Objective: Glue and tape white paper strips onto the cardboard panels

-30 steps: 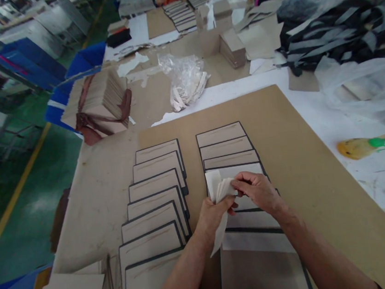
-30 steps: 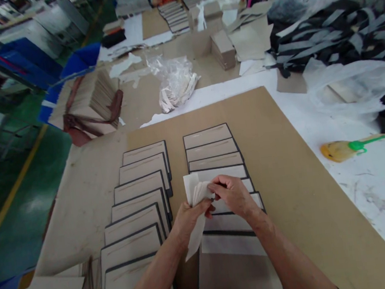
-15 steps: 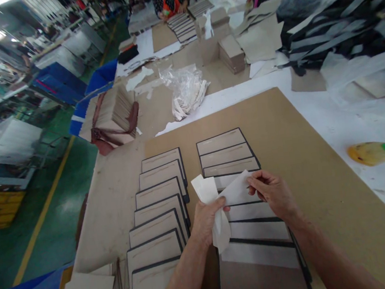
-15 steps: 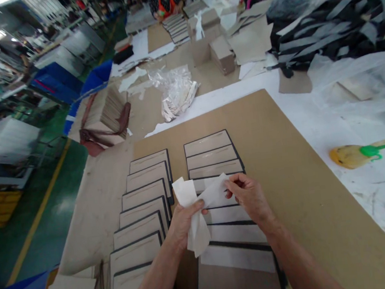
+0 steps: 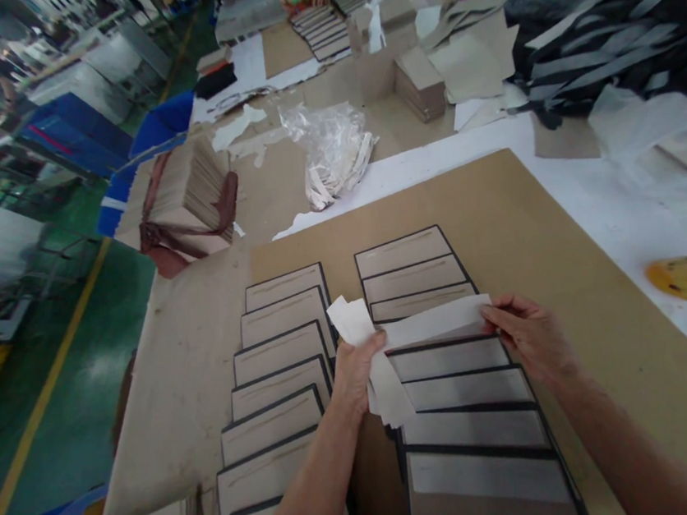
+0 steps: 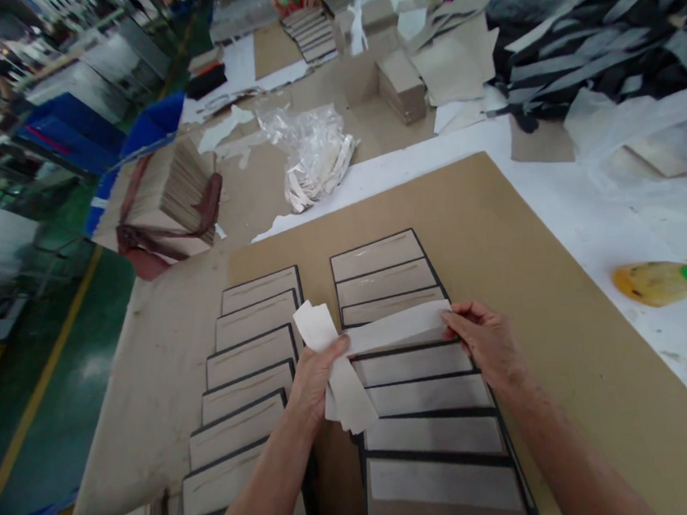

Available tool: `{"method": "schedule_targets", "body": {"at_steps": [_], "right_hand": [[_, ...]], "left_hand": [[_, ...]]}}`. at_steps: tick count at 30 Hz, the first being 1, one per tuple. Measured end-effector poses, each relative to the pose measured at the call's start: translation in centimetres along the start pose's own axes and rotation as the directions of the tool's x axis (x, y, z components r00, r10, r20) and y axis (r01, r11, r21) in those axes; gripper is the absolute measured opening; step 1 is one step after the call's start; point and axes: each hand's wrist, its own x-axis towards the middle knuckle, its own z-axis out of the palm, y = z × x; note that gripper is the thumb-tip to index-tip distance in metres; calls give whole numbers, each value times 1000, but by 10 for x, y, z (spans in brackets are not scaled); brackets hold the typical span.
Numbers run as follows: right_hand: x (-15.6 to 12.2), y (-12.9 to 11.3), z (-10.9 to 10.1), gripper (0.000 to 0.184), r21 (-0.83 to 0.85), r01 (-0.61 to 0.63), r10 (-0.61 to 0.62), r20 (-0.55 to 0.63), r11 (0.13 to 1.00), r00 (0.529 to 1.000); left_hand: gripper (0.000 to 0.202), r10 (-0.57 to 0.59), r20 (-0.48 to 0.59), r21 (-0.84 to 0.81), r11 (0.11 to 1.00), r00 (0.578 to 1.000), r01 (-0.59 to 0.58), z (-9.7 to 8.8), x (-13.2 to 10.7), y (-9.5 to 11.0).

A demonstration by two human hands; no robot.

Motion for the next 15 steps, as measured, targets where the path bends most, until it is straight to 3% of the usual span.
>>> {"method": "schedule_targets", "body": {"at_steps": [4, 8, 15], "right_hand": [[19, 13, 2, 31, -142, 176, -184, -46, 974, 982], [40, 26, 2, 25, -387, 407, -445, -10, 827, 895], [51, 35, 9, 23, -538, 515, -592, 36, 667, 805]], "left_hand": [[31, 74, -32, 176, 982, 997, -67, 4, 11, 3], [26, 153, -98, 288, 950, 983, -119, 9, 26, 7], [30, 275, -216, 487, 862, 937, -141, 10, 52, -1]]}}
